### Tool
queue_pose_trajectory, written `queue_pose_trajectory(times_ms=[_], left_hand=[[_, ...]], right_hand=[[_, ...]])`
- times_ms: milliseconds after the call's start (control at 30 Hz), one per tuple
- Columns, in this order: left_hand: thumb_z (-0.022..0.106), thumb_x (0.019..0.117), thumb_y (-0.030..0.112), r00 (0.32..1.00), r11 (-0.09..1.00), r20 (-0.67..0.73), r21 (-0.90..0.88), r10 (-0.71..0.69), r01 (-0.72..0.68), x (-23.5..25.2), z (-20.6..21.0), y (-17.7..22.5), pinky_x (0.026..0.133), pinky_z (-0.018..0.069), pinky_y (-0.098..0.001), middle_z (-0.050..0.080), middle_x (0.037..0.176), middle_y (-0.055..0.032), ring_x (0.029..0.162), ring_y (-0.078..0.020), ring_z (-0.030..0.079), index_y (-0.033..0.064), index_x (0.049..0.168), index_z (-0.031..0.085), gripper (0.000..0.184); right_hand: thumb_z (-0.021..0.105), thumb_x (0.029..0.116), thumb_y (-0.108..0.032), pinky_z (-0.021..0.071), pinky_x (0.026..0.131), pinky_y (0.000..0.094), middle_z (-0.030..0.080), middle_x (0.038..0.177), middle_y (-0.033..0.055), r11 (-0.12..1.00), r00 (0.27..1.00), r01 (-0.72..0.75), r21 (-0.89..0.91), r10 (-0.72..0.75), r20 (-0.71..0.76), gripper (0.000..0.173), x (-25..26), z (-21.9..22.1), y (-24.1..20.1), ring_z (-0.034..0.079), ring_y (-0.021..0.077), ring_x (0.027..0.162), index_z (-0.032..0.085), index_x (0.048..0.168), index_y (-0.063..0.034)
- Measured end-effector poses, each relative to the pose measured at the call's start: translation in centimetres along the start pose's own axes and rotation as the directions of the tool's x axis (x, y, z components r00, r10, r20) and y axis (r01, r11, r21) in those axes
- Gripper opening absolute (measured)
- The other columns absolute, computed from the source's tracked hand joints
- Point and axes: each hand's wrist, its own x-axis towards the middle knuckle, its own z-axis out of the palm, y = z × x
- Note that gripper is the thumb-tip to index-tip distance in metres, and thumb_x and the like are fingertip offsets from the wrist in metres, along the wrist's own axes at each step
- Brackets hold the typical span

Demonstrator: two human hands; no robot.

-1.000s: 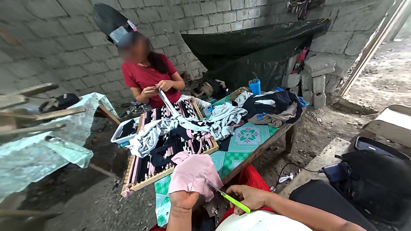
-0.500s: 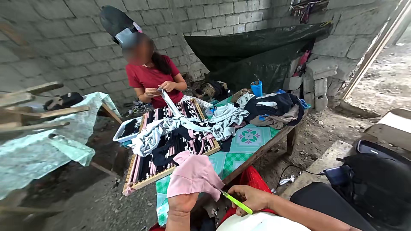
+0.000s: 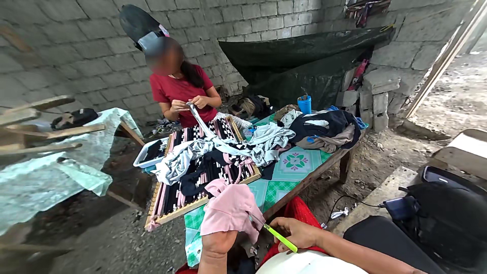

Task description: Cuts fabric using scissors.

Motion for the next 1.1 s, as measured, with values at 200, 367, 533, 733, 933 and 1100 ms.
queue_pose_trajectory(times_ms=[200, 367, 533, 733, 933, 1100], left_hand=[[0.048, 0.0988, 0.056, 0.998, 0.998, -0.021, -0.025, -0.051, 0.051, -0.4, 0.5, -0.6, 0.081, 0.0623, -0.0478, 0.076, 0.107, -0.0113, 0.098, -0.026, 0.074, 0.0171, 0.109, 0.075, 0.048], [0.056, 0.0964, 0.051, 0.99, 0.989, 0.033, -0.055, -0.135, 0.137, -0.9, 0.8, -1.1, 0.083, 0.062, -0.0479, 0.076, 0.107, -0.0124, 0.098, -0.0268, 0.074, 0.0147, 0.109, 0.075, 0.043], [0.058, 0.0966, 0.05, 0.979, 0.975, 0.047, -0.088, -0.199, 0.202, -1.2, 0.8, -1.7, 0.084, 0.0619, -0.0475, 0.075, 0.107, -0.0136, 0.099, -0.0274, 0.074, 0.0139, 0.109, 0.075, 0.042], [0.056, 0.0965, 0.053, 0.977, 0.974, 0.061, -0.088, -0.205, 0.209, -1.4, 0.5, -1.6, 0.083, 0.0618, -0.0478, 0.075, 0.106, -0.0134, 0.098, -0.0272, 0.074, 0.0149, 0.108, 0.076, 0.045], [0.052, 0.0977, 0.057, 0.976, 0.974, 0.055, -0.072, -0.211, 0.215, -1.5, 0.5, -1.6, 0.084, 0.0614, -0.0486, 0.075, 0.107, -0.0135, 0.099, -0.0273, 0.073, 0.0157, 0.109, 0.075, 0.048], [0.05, 0.0985, 0.056, 0.974, 0.971, 0.033, -0.071, -0.226, 0.227, -1.7, 0.5, -1.9, 0.084, 0.0617, -0.0477, 0.075, 0.107, -0.0127, 0.098, -0.0265, 0.074, 0.0162, 0.108, 0.075, 0.049]], right_hand=[[0.079, 0.0846, -0.017, 0.0555, 0.082, 0.0288, 0.067, 0.106, 0.0069, 0.999, 0.999, 0.032, 0.005, -0.032, 0.022, 0.059, -0.1, 0.2, -0.9, 0.065, 0.009, 0.088, 0.051, 0.134, -0.0013], [0.079, 0.0838, -0.008, 0.0562, 0.082, 0.0262, 0.069, 0.104, 0.0048, 0.995, 0.996, 0.092, 0.025, -0.093, 0.02, 0.051, 0.2, -0.1, -1.3, 0.066, 0.0066, 0.088, 0.057, 0.128, 0.0001], [0.078, 0.0842, -0.008, 0.0566, 0.082, 0.0264, 0.071, 0.101, 0.0038, 0.996, 0.997, 0.074, 0.039, -0.075, 0.023, 0.049, 0.5, -0.3, -1.8, 0.067, 0.0066, 0.086, 0.056, 0.128, 0.0001], [0.08, 0.082, -0.015, 0.0568, 0.074, 0.0242, 0.071, 0.09, -0.0005, 0.992, 0.995, 0.096, 0.083, -0.097, 0.012, 0.05, 0.6, -0.1, -0.8, 0.066, 0.0037, 0.076, 0.06, 0.126, -0.0011], [0.078, 0.0843, -0.006, 0.0574, 0.069, 0.0234, 0.071, 0.089, 0.0001, 0.998, 1.0, 0.018, 0.054, -0.017, -0.015, 0.044, 0.1, 0.3, -1.4, 0.066, 0.0042, 0.072, 0.063, 0.125, -0.0005], [0.077, 0.0858, -0.007, 0.0578, 0.069, 0.0239, 0.071, 0.087, 0.0004, 0.999, 1.0, 0.003, 0.044, -0.003, -0.001, 0.042, -0.1, 0.4, -1.1, 0.066, 0.0045, 0.07, 0.062, 0.124, -0.0007]])
